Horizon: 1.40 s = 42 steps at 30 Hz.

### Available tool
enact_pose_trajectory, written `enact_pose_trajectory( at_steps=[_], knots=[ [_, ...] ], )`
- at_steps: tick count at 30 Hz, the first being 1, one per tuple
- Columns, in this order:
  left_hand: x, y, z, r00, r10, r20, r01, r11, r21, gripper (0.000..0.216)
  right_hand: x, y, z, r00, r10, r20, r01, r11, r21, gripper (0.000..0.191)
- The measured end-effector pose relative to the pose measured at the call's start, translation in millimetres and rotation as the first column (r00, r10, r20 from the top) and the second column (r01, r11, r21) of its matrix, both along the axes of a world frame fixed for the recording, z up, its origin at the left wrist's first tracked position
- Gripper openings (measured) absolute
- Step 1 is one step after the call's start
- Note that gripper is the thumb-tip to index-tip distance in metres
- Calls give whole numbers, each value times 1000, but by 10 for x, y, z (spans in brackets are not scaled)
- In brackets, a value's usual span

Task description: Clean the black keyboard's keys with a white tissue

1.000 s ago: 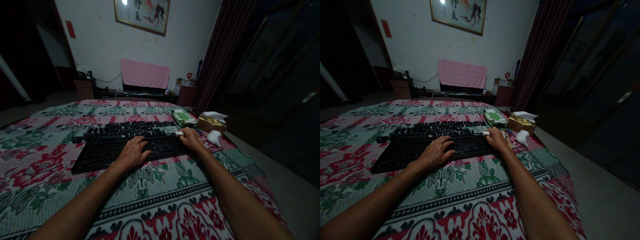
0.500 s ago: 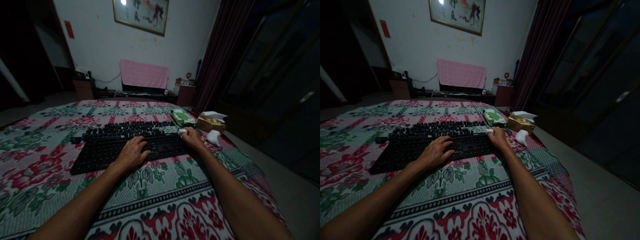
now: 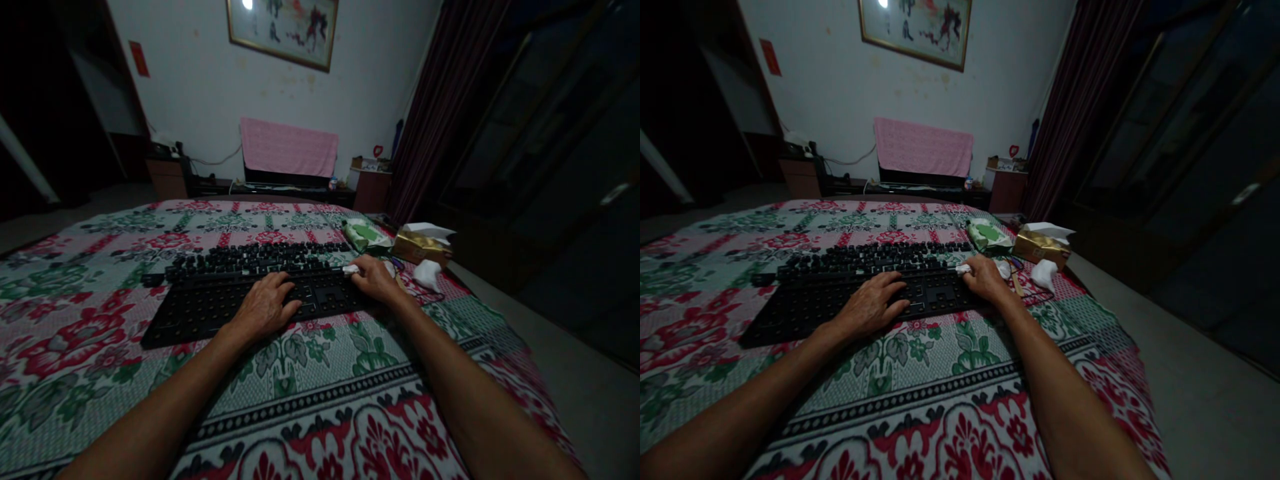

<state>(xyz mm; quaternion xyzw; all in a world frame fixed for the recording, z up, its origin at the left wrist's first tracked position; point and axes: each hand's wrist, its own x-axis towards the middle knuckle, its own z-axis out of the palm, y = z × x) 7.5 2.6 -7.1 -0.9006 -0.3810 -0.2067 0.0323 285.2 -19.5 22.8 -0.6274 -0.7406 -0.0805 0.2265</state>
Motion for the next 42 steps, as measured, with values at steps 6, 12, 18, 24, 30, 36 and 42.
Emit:
enact_pose_trajectory(
  at_steps=[6, 12, 18, 24, 30, 36, 42],
  knots=[
    [0, -5, 6, 1000, 1, -7, -1, 1000, -14, 41, -118, 13, -35, 988, 152, 27, -149, 984, -95, 21],
    [-1, 7, -9, 1000, 5, -2, -5, 1000, -6, 40, -21, 9, -19, 971, 10, -238, -28, 997, -73, 20],
    [-4, 2, 7, 1000, -5, -2, 5, 1000, -11, 40, -32, 16, -52, 985, 140, -105, -149, 986, -78, 20],
    [-1, 1, 1, 1000, -1, -13, 1, 1000, -3, 42, 49, 6, -20, 996, 39, -82, -46, 995, -90, 19],
    [-4, 6, -8, 1000, 4, -9, -4, 1000, -7, 42, 119, -8, -22, 981, 19, -193, -38, 995, -94, 20],
    [-7, 5, -10, 1000, 2, -22, -2, 1000, -14, 44, 51, 6, -49, 996, 74, -54, -81, 987, -136, 21],
    [-3, 13, -13, 1000, 0, -16, 0, 1000, -8, 43, 224, -22, 49, 901, -144, -409, 91, 985, -146, 21]
  ],
)
